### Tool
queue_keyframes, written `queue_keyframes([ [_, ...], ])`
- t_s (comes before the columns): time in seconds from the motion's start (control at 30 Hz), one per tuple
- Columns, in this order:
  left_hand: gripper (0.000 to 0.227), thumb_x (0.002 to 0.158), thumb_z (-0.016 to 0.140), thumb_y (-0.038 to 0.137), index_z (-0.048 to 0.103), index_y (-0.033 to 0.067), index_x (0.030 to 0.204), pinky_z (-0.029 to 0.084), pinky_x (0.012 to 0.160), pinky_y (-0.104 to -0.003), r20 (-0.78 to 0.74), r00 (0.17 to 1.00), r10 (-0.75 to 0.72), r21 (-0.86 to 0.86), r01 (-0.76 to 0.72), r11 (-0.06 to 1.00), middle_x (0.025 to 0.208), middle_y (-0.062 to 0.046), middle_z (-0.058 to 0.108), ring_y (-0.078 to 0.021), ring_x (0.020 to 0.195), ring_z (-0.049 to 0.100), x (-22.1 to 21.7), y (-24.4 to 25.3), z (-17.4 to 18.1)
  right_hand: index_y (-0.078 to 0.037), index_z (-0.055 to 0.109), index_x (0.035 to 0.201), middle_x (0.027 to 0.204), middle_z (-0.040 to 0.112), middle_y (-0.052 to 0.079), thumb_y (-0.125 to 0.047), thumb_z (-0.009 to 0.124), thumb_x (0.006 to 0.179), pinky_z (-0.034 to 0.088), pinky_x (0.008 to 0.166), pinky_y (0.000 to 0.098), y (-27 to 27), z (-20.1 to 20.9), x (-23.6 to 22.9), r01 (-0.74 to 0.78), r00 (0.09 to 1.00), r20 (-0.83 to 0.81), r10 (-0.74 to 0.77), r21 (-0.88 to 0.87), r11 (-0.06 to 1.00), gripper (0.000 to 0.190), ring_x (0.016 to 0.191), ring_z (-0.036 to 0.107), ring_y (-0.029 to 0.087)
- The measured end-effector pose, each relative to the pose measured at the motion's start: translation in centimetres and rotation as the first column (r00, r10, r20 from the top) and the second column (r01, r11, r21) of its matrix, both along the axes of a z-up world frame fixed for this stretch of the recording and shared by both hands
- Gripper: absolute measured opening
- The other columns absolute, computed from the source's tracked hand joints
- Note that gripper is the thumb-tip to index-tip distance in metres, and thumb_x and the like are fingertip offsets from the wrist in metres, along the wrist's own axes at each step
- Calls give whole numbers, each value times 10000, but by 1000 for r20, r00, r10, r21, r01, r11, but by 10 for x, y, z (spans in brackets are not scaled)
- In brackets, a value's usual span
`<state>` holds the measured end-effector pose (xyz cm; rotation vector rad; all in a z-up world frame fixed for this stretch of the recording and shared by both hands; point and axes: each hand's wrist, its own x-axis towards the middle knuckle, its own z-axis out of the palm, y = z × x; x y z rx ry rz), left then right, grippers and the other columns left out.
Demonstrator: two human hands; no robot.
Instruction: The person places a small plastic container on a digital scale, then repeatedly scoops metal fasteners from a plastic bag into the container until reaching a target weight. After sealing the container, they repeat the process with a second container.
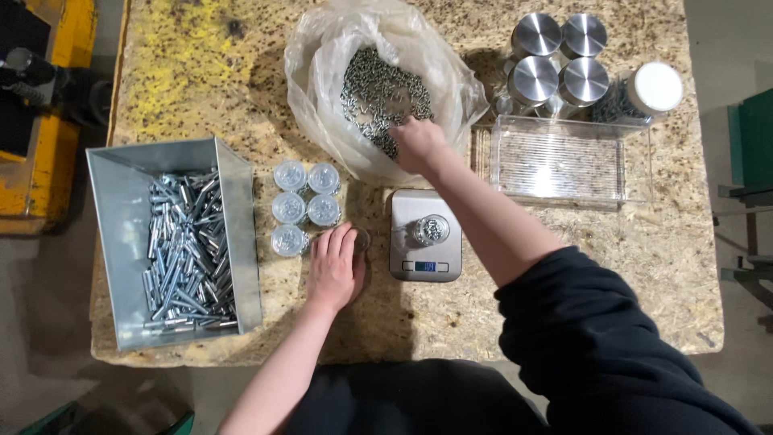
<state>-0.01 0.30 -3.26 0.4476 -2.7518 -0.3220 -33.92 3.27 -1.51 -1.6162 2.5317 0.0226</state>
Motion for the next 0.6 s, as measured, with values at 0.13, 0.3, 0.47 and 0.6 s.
queue_keyframes([
  [0.13,529,834,626,358,602,90,1289,475,968,-453,-16,1000,2,-11,-2,1000,1353,-111,586,-305,1242,556,0,-1,-4,-114,787,938,974,684,154,-152,677,741,633,618,484,-8,5,14,11,995,-101,-2,88,996,229,751,755,404],
  [0.3,491,872,600,372,604,102,1282,467,966,-448,-15,1000,18,-1,-18,1000,1348,-94,589,-293,1240,560,-2,2,3,-140,798,769,663,683,100,-131,623,669,616,530,465,-10,-24,1,87,996,-18,-88,-68,994,202,593,731,362],
  [0.47,541,835,622,358,594,86,1302,466,984,-453,7,1000,-7,-11,7,1000,1369,-111,576,-306,1254,548,0,-2,-9,-91,779,717,620,686,154,-53,582,720,610,527,450,-20,-12,16,158,986,-46,-163,-94,983,200,599,740,365],
  [0.6,531,840,628,339,595,75,1300,461,985,-454,21,1000,-11,-5,12,1000,1369,-121,576,-311,1251,545,1,-2,-9,-68,770,719,642,667,154,-40,597,693,605,521,466,-18,-19,16,108,989,-99,-113,-55,993,177,623,741,381],
])
